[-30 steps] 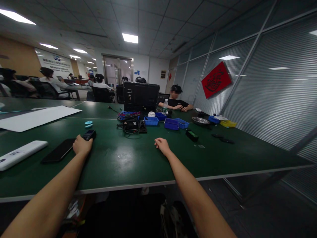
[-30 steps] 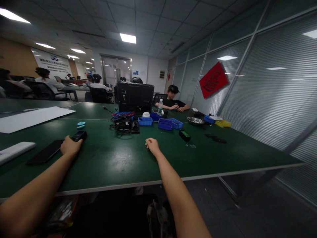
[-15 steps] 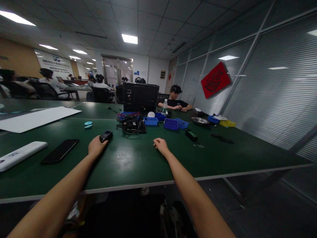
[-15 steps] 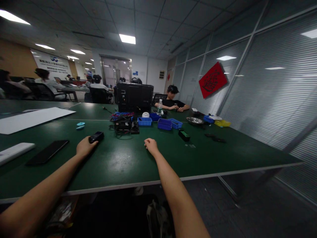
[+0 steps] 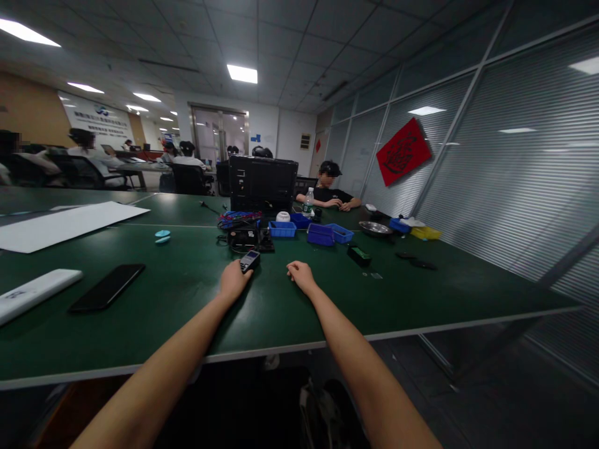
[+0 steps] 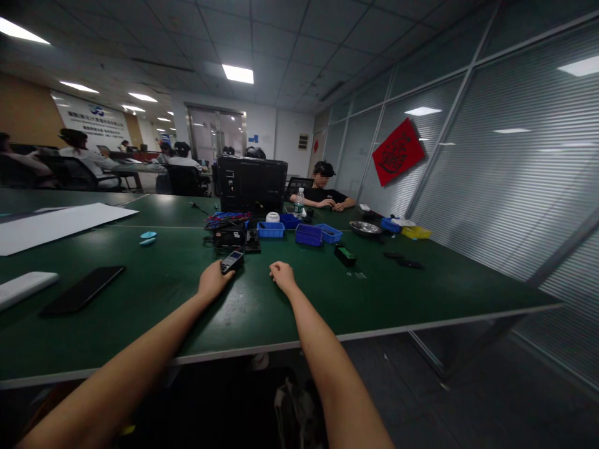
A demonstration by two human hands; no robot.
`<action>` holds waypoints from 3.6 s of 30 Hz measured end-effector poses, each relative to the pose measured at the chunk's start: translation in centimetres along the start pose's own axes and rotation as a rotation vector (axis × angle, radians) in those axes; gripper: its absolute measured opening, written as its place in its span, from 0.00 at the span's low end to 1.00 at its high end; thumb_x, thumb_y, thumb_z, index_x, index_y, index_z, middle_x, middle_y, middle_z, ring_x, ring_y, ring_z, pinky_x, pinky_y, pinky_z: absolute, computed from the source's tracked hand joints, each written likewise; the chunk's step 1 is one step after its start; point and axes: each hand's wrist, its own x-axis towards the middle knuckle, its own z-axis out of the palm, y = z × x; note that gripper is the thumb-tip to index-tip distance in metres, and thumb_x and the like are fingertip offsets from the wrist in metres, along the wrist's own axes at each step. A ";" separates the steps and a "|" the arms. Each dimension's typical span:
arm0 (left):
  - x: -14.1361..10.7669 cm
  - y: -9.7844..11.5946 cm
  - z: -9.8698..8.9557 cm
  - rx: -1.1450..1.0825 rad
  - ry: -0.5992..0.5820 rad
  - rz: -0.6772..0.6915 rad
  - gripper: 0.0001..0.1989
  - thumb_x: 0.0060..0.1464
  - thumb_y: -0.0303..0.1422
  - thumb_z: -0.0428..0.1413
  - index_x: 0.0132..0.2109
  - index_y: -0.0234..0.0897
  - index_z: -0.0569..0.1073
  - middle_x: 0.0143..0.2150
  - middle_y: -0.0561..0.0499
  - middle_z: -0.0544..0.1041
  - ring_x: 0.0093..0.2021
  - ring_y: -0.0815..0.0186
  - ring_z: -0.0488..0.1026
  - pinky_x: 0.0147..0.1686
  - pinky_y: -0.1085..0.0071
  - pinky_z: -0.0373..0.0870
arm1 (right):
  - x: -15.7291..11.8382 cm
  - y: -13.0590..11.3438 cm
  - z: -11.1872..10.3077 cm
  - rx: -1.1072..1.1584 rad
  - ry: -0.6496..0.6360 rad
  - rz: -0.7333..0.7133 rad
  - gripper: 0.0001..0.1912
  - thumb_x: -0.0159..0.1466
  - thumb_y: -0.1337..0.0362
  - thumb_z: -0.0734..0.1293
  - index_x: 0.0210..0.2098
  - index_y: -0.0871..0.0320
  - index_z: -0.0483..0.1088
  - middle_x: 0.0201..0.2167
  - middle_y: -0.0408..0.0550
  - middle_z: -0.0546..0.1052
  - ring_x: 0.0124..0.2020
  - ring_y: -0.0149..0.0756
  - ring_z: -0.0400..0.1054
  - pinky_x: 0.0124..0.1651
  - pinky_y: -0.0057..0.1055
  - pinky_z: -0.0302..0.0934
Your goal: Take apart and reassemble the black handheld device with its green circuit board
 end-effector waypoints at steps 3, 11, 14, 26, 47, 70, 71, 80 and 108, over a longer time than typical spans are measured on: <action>-0.9 3.4 1.6 -0.058 -0.031 0.038 0.23 0.48 0.42 0.52 0.48 0.31 0.65 0.43 0.38 0.73 0.44 0.57 0.70 0.41 0.68 0.62 | 0.0 0.1 0.1 -0.008 -0.003 -0.004 0.08 0.56 0.66 0.60 0.28 0.61 0.70 0.19 0.42 0.72 0.15 0.24 0.61 0.22 0.22 0.57; -3.3 8.4 4.4 -0.221 -0.156 0.148 0.39 0.44 0.35 0.56 0.61 0.29 0.50 0.51 0.38 0.70 0.51 0.58 0.66 0.48 0.68 0.60 | -0.2 -0.1 -0.2 -0.138 0.176 -0.034 0.14 0.60 0.61 0.55 0.35 0.59 0.69 0.27 0.44 0.73 0.27 0.30 0.67 0.32 0.26 0.60; -3.0 7.8 4.5 -0.347 -0.203 0.130 0.35 0.44 0.24 0.52 0.61 0.32 0.52 0.51 0.43 0.70 0.52 0.62 0.66 0.50 0.70 0.60 | -1.3 -1.2 -0.2 -0.307 0.266 -0.076 0.18 0.61 0.55 0.55 0.43 0.58 0.67 0.38 0.48 0.72 0.40 0.34 0.66 0.42 0.29 0.58; -1.6 6.1 3.9 -0.577 -0.069 -0.125 0.29 0.43 0.21 0.48 0.56 0.35 0.60 0.47 0.47 0.73 0.47 0.67 0.69 0.47 0.71 0.64 | -2.2 -2.3 0.0 -0.796 0.100 0.004 0.27 0.57 0.59 0.60 0.56 0.52 0.55 0.44 0.52 0.68 0.46 0.42 0.60 0.43 0.34 0.56; -1.2 5.0 3.3 -0.470 -0.062 -0.117 0.25 0.45 0.25 0.49 0.53 0.37 0.63 0.46 0.47 0.73 0.46 0.64 0.69 0.47 0.69 0.63 | -0.4 0.8 -5.0 -0.758 0.307 0.316 0.27 0.58 0.57 0.59 0.57 0.50 0.54 0.45 0.53 0.65 0.47 0.44 0.58 0.42 0.35 0.57; -1.4 5.3 3.2 -0.405 -0.075 -0.082 0.23 0.45 0.25 0.49 0.52 0.35 0.65 0.47 0.46 0.73 0.47 0.64 0.69 0.47 0.70 0.62 | -1.4 -1.3 -5.3 -0.639 0.587 -0.021 0.27 0.63 0.57 0.51 0.60 0.60 0.48 0.53 0.56 0.60 0.53 0.41 0.54 0.51 0.35 0.51; -1.4 5.3 3.2 -0.404 -0.076 -0.082 0.23 0.45 0.25 0.49 0.52 0.35 0.65 0.47 0.46 0.73 0.47 0.64 0.69 0.47 0.70 0.62 | -1.4 -1.4 -5.2 -0.611 0.590 -0.059 0.27 0.63 0.57 0.50 0.60 0.60 0.46 0.53 0.56 0.60 0.53 0.40 0.54 0.51 0.33 0.52; -1.4 5.2 3.2 -0.411 -0.079 -0.076 0.23 0.45 0.25 0.49 0.52 0.36 0.65 0.47 0.46 0.73 0.47 0.64 0.69 0.48 0.70 0.62 | -1.7 -1.7 -4.4 -0.668 0.429 -0.112 0.27 0.62 0.60 0.54 0.60 0.57 0.50 0.52 0.53 0.61 0.51 0.40 0.56 0.49 0.33 0.55; -1.2 5.0 3.7 -0.351 -0.070 -0.037 0.21 0.46 0.26 0.48 0.49 0.37 0.68 0.47 0.47 0.72 0.49 0.63 0.68 0.49 0.70 0.62 | -0.6 0.7 -5.2 -0.739 0.363 0.226 0.23 0.56 0.55 0.63 0.49 0.56 0.65 0.45 0.54 0.64 0.47 0.43 0.60 0.46 0.33 0.55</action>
